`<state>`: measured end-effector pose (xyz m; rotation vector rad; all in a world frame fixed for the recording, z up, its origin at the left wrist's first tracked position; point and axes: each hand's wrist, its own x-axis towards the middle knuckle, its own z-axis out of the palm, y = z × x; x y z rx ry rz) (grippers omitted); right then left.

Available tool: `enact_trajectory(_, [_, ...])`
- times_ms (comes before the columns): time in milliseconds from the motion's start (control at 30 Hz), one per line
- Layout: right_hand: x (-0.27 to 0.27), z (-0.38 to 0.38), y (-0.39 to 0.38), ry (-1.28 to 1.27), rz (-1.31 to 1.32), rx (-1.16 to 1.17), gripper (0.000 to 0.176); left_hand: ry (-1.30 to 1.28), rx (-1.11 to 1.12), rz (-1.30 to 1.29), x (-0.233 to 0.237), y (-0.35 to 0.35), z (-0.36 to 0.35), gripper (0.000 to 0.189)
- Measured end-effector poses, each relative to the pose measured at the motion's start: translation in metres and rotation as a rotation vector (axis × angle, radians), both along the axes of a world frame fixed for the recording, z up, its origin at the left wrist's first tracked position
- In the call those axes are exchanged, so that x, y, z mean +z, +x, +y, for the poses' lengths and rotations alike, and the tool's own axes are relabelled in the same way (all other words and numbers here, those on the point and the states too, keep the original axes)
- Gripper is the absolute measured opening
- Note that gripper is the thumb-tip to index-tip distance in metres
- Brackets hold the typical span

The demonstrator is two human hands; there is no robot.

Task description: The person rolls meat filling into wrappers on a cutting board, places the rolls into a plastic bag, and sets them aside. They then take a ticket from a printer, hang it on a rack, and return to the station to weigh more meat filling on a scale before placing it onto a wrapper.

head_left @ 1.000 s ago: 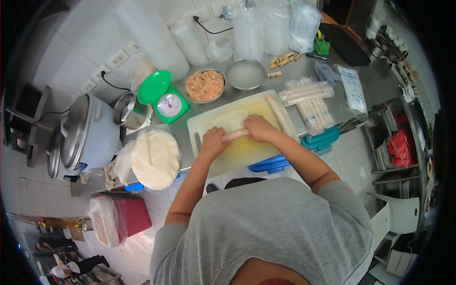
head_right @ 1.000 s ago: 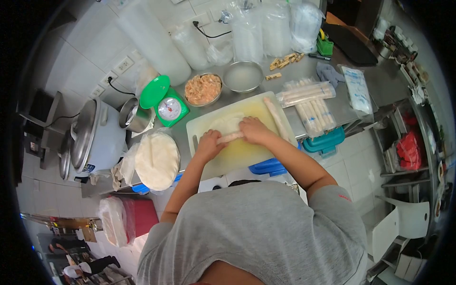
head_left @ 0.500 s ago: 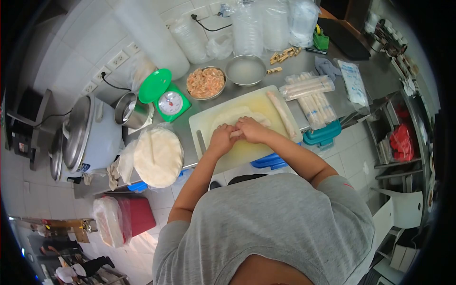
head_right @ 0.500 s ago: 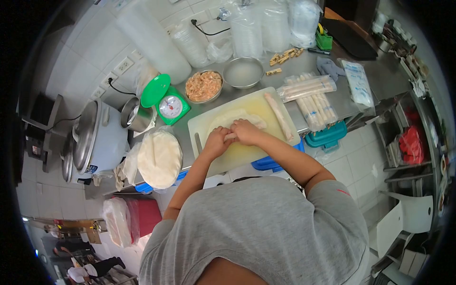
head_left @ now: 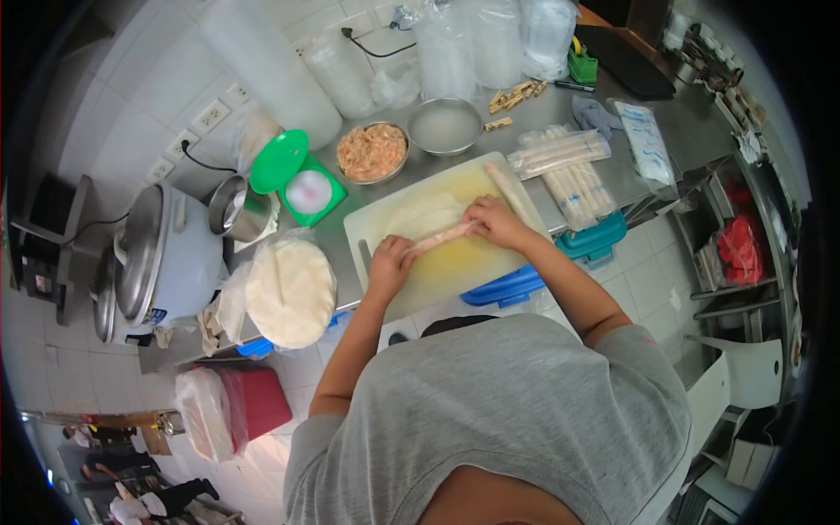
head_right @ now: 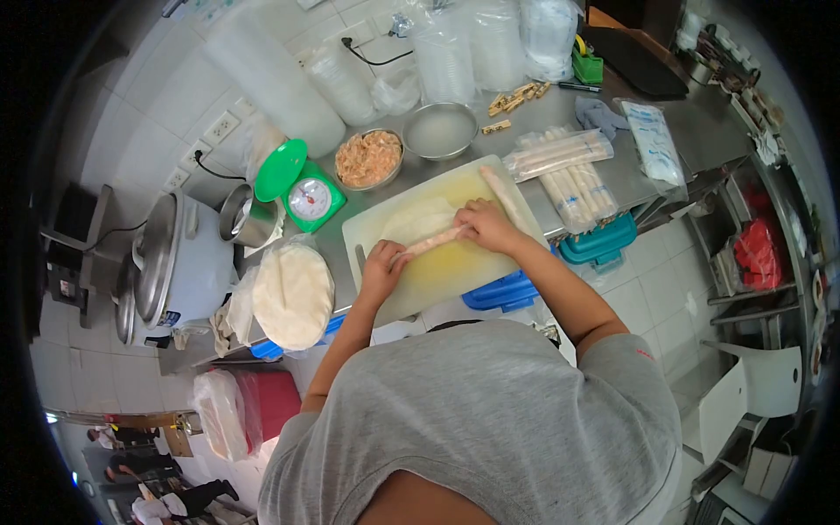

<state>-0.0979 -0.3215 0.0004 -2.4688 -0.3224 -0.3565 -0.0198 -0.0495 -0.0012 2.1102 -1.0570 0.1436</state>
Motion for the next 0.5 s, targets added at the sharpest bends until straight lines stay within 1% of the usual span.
enact_trajectory(67, [0.015, 0.012, -0.006, -0.118, -0.124, -0.07, 0.032, 0.015, 0.04, -0.06, -0.002, 0.004, 0.0, 0.015])
enact_trajectory(167, [0.023, 0.052, -0.006, -0.13, -0.343, 0.003, 0.033, 0.058, 0.063, -0.094, -0.009, 0.014, -0.001, 0.012])
enact_trajectory(200, [0.021, 0.061, -0.005, -0.156, -0.333, 0.019, 0.033, 0.076, 0.065, -0.095, -0.011, 0.017, -0.001, 0.011])
enact_trajectory(267, [0.012, 0.075, 0.001, -0.209, -0.314, 0.055, 0.034, 0.163, 0.063, -0.1, -0.009, 0.02, 0.0, 0.015])
enact_trajectory(300, [0.007, 0.077, 0.005, -0.233, -0.323, 0.052, 0.029, 0.207, 0.063, -0.105, -0.003, 0.02, -0.001, 0.018])
enact_trajectory(400, [-0.005, 0.076, 0.02, -0.21, -0.314, 0.065, 0.023, 0.165, 0.063, -0.116, 0.012, 0.012, -0.001, 0.025])
enact_trajectory(500, [-0.014, 0.071, 0.034, -0.161, -0.268, 0.077, 0.019, 0.174, 0.025, -0.248, 0.016, 0.013, 0.002, 0.029])
